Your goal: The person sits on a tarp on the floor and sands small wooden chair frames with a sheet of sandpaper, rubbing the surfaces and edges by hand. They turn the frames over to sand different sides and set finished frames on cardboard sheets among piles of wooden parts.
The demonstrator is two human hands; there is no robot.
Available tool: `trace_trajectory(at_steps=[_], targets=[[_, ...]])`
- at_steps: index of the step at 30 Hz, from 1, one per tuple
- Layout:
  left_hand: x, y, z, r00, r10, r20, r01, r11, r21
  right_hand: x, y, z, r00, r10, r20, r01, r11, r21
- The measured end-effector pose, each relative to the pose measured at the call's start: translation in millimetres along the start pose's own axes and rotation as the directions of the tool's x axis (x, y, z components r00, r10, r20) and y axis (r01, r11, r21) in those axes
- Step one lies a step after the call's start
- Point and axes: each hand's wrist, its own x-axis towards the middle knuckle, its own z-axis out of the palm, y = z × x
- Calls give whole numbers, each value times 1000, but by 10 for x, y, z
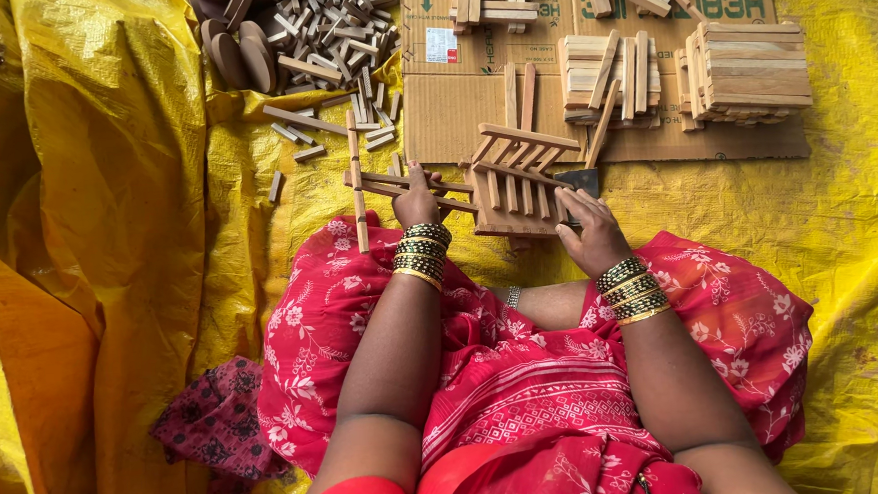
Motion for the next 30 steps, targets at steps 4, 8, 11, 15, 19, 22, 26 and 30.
trace_trajectory(at_steps=[4,8,11,15,19,22,26,30], targets=[[-6,15,23,1000,1,17,-1,1000,-22,109,-39,44,999,47,1,-47,999,15],[-77,95,42,996,-65,56,73,985,-156,300,-126,87,989,147,-6,-147,988,46],[-157,152,30,997,-64,36,68,989,-128,385,-201,115,970,240,36,-242,968,62],[-275,201,12,999,-24,48,30,990,-140,427,-284,141,995,100,25,-101,995,21],[-399,320,33,998,6,67,-2,997,-71,447,-369,80,986,139,96,-140,990,5],[-504,452,10,999,-22,-23,23,1000,13,393,-450,-20,993,99,63,-101,995,23],[-616,506,-81,998,61,-24,-61,998,-16,205,-495,-126,973,209,99,-226,952,208],[-665,433,-166,1000,25,-13,-26,995,-98,-6,-492,-100,946,266,183,-322,734,598]])
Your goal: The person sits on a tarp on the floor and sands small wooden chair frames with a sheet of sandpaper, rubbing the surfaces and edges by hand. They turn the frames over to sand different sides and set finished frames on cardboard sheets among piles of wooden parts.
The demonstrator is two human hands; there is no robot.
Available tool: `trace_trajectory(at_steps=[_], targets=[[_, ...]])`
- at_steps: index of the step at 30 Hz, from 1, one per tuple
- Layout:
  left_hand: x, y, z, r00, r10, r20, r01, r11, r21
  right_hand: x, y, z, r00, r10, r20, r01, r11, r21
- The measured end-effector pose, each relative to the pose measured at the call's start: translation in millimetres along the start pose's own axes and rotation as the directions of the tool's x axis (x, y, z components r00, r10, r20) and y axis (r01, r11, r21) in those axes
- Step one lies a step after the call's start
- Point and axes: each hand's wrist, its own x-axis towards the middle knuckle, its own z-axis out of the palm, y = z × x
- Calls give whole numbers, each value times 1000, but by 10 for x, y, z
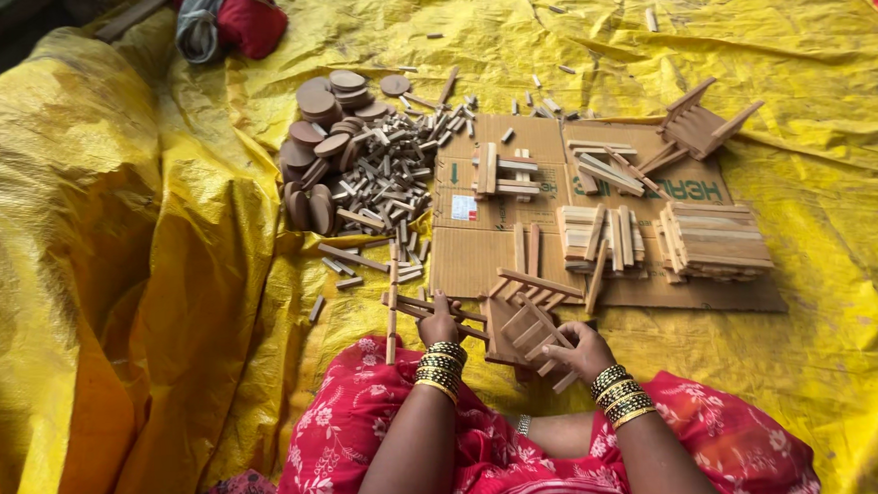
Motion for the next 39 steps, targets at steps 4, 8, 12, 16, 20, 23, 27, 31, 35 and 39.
trace_trajectory(at_steps=[4,8,12,16,20,23,27,31,35,39], targets=[[-5,24,-50,997,-78,17,79,995,-66,-60,68,-36,997,73,-8,-69,971,229],[19,108,-57,996,-77,45,79,996,-32,14,87,-324,972,80,-220,64,814,577],[85,169,-12,992,-126,21,125,992,23,55,127,-783,906,229,-356,208,493,845],[191,202,62,998,-70,-4,70,997,-31,-24,158,-1213,933,55,-355,320,324,890],[291,116,25,996,-94,11,94,995,18,-112,116,-1510,852,4,-524,504,264,822],[339,-9,-4,993,-117,9,116,992,51,-219,123,-1529,760,-59,-647,620,362,696],[409,-178,-14,992,-121,40,121,993,13,-278,255,-1469,751,35,-660,597,390,700],[518,-332,-51,994,-107,30,105,991,82,-207,576,-1511,708,138,-693,582,443,682],[638,-457,-93,993,-113,33,110,991,72,-94,975,-1609,697,505,-509,444,253,860],[739,-505,-39,994,-107,19,105,991,88,125,1196,-1521,662,646,-380,291,246,925]])
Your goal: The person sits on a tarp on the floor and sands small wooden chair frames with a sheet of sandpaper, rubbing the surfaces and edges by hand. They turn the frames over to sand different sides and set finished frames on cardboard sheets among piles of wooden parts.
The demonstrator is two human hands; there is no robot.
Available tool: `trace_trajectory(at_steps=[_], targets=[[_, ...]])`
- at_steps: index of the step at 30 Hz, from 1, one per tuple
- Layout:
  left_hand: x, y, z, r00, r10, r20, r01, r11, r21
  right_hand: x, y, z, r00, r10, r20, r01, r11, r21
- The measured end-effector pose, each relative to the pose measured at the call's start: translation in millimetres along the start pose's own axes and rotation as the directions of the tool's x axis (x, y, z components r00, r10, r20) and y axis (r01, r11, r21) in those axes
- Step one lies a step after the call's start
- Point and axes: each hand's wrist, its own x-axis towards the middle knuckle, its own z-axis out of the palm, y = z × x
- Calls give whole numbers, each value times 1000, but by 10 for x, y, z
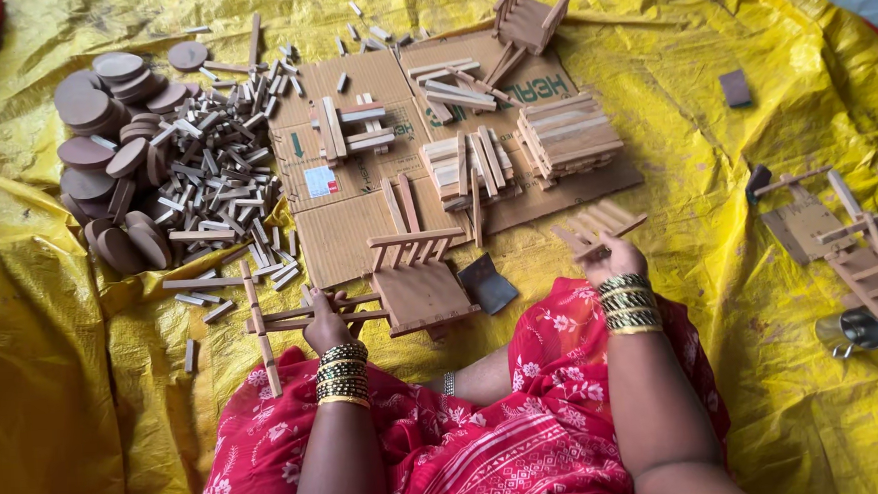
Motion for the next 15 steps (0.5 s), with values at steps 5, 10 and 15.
trace_trajectory(at_steps=[5,10,15], targets=[[33,-44,99,999,5,35,-4,1000,-13,200,-168,170,974,-214,-69,223,960,172],[46,-92,110,999,27,46,-25,998,-54,111,35,182,916,-380,-129,324,890,-322],[72,-144,49,1000,4,-24,-4,1000,11,285,818,160,873,-247,420,487,441,-754]])
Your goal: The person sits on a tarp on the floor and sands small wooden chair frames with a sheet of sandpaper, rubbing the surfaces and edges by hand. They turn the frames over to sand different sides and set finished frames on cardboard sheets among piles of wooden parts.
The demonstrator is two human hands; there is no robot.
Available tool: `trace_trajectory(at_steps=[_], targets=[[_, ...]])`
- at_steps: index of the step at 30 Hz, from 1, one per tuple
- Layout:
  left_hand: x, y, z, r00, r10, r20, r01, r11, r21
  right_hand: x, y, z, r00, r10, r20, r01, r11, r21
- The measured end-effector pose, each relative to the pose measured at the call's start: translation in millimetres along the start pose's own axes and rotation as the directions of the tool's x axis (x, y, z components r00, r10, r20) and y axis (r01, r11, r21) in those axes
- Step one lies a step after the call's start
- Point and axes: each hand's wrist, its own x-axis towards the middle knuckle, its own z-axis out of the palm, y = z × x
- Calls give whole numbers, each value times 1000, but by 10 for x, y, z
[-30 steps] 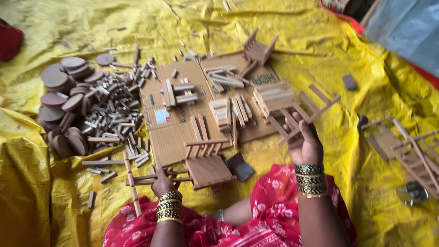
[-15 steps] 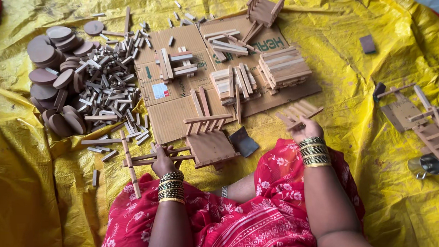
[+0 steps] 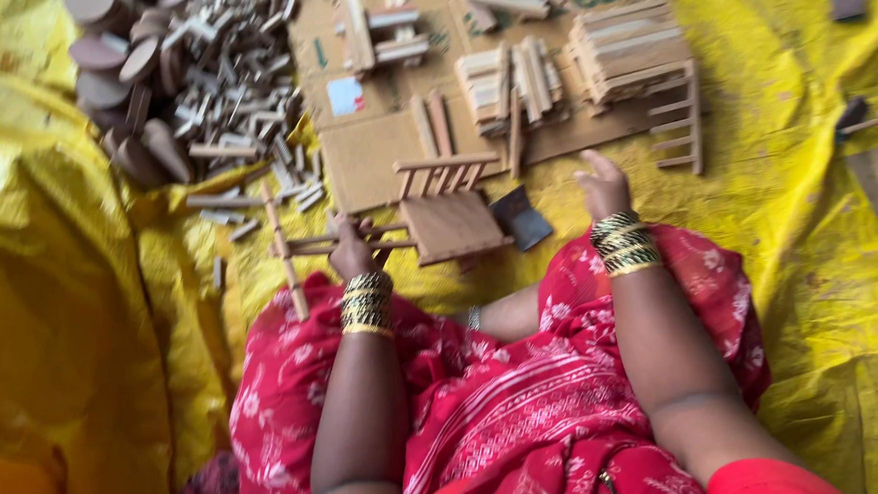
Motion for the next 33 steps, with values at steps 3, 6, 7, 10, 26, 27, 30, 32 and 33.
trace_trajectory(at_steps=[3,6,7,10,26,27,30,32,33], targets=[[-15,-37,-58,1000,1,-10,-1,998,-67,-87,195,304,967,-127,220,231,797,-558],[-49,-46,-145,1000,19,-9,-19,996,-82,-286,242,555,954,-9,301,259,534,-805],[-57,-56,-197,999,32,-7,-32,996,-81,-348,238,602,952,50,301,244,470,-848],[-56,-57,-324,997,71,18,-69,994,-89,-515,215,670,936,102,336,277,375,-885],[227,-72,-694,994,112,-2,-112,994,-11,-2078,29,1508,451,-629,633,857,105,-505],[221,-76,-702,995,96,-16,-97,995,-5,-2067,34,1509,534,-540,650,803,83,-590],[215,-72,-713,998,63,-1,-62,996,-66,-1914,32,1363,824,-73,562,565,27,-825],[222,-58,-730,996,87,14,-85,991,-100,-1800,0,1237,883,3,470,469,53,-881],[227,-51,-739,995,98,20,-95,989,-118,-1768,-19,1191,853,-200,481,505,87,-859]])
